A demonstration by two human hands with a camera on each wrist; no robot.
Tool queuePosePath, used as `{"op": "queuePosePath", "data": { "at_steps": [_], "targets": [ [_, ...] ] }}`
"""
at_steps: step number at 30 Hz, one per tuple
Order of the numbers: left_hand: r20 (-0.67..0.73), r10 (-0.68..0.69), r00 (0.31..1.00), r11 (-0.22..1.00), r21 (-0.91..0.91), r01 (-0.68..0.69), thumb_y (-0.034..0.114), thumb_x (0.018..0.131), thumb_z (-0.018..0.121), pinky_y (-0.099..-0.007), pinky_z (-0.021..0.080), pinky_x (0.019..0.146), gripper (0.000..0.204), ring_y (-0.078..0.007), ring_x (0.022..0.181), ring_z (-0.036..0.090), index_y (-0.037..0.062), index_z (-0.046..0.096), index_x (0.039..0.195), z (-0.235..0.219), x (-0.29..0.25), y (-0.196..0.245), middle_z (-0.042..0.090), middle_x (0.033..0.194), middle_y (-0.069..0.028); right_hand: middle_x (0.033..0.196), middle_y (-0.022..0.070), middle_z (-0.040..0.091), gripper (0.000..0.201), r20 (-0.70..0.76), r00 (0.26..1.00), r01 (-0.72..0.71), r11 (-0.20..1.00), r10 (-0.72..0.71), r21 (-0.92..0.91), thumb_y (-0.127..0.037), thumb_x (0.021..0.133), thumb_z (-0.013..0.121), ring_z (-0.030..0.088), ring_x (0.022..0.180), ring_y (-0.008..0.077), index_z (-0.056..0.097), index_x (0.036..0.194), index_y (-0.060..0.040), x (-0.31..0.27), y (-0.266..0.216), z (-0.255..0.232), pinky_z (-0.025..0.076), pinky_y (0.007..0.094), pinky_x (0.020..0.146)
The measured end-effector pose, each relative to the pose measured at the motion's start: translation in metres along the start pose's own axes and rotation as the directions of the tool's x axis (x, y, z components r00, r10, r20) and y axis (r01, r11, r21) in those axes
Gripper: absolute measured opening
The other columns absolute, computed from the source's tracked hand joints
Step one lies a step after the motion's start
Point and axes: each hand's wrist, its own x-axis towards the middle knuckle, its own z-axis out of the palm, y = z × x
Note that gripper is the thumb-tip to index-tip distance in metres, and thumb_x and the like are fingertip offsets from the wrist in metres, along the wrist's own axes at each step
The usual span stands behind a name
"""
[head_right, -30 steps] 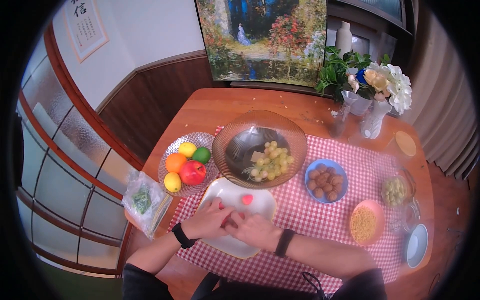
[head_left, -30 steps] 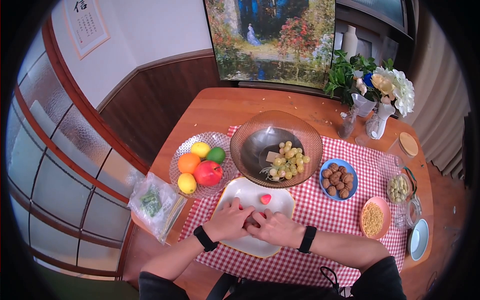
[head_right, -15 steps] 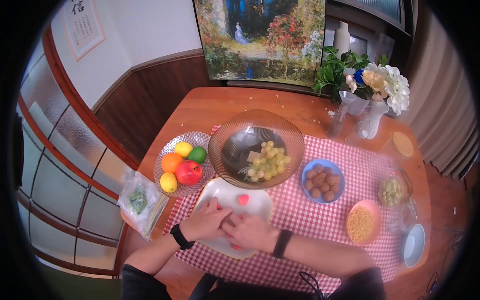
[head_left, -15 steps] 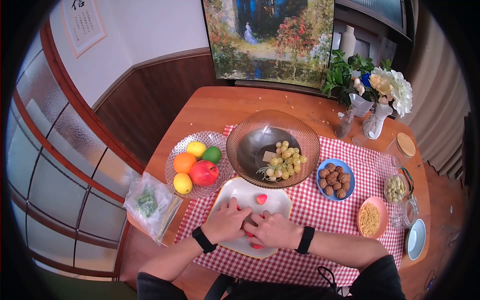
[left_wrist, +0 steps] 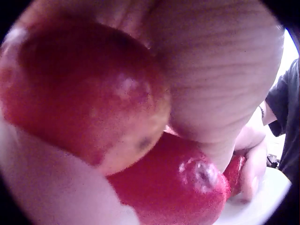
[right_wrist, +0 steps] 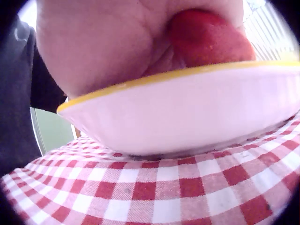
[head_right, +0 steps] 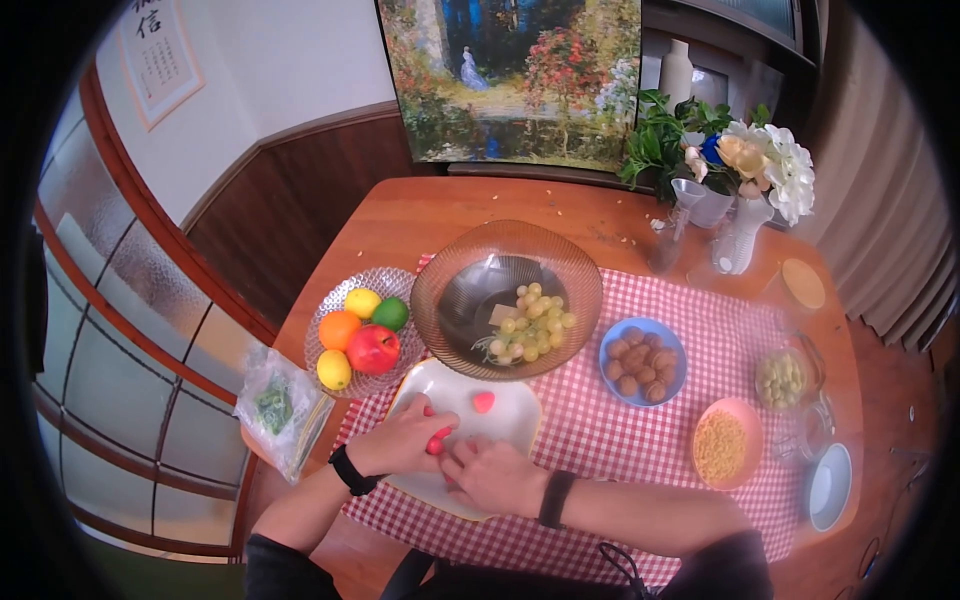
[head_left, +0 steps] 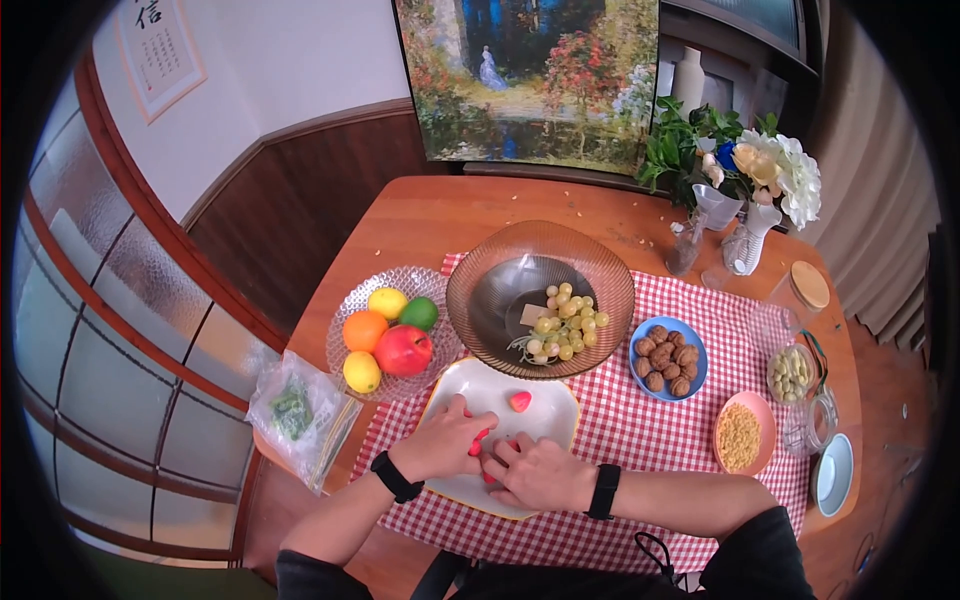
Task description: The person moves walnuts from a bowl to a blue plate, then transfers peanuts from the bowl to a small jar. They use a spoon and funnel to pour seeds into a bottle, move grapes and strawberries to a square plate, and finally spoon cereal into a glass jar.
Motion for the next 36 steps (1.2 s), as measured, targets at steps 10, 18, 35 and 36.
{"op": "queuePosePath", "data": {
  "at_steps": [10, 18, 35, 36],
  "targets": [
    [-0.011, -0.109, 0.994, 0.986, -0.132, 0.107, 0.018, 0.067, 0.072, -0.0401, 0.045, 0.087, 0.052, -0.0353, 0.100, 0.047, 0.0100, 0.052, 0.115, -0.017, -0.002, 0.006, 0.053, 0.093, -0.0182, 0.093, 0.0089, 0.057, 0.019, -0.019, 1.000, -0.001, 0.993, -0.001, -0.119, -0.024, 0.080, 0.060, 0.060, 0.067, 0.0235, 0.059, 0.090, -0.0080, 0.004, 0.005, 0.010, 0.051, 0.0302, 0.050],
    [-0.109, -0.161, 0.981, 0.933, -0.340, 0.115, 0.005, 0.068, 0.068, -0.0270, 0.050, 0.080, 0.049, -0.0193, 0.096, 0.051, 0.0078, 0.052, 0.114, -0.050, 0.003, 0.020, 0.044, 0.107, -0.0111, 0.085, 0.0058, 0.057, 0.013, -0.020, 0.999, 0.041, 0.990, -0.044, -0.137, -0.018, 0.078, 0.055, 0.059, 0.070, 0.0197, 0.059, 0.086, -0.0079, 0.006, 0.011, 0.002, 0.049, 0.0288, 0.059],
    [-0.240, -0.020, 0.970, 1.000, -0.005, 0.020, 0.011, 0.065, 0.067, -0.0399, 0.042, 0.092, 0.050, -0.0356, 0.106, 0.049, 0.0050, 0.053, 0.113, -0.090, 0.144, -0.009, 0.053, 0.107, -0.0187, 0.093, 0.0114, 0.056, 0.015, 0.006, 0.996, -0.087, 0.996, 0.087, -0.023, -0.021, 0.080, 0.057, 0.061, 0.077, 0.0236, 0.063, 0.087, -0.0088, -0.002, 0.009, -0.001, 0.050, 0.0296, 0.067],
    [-0.231, -0.044, 0.972, 0.999, 0.003, 0.046, 0.011, 0.066, 0.068, -0.0408, 0.042, 0.092, 0.049, -0.0367, 0.107, 0.050, 0.0054, 0.054, 0.112, -0.088, 0.147, -0.009, 0.054, 0.107, -0.0191, 0.093, 0.0118, 0.056, 0.016, 0.054, 0.994, -0.089, 0.995, 0.091, -0.037, -0.022, 0.080, 0.057, 0.061, 0.077, 0.0241, 0.063, 0.088, -0.0084, -0.001, 0.009, -0.001, 0.050, 0.0296, 0.066]
  ]
}}
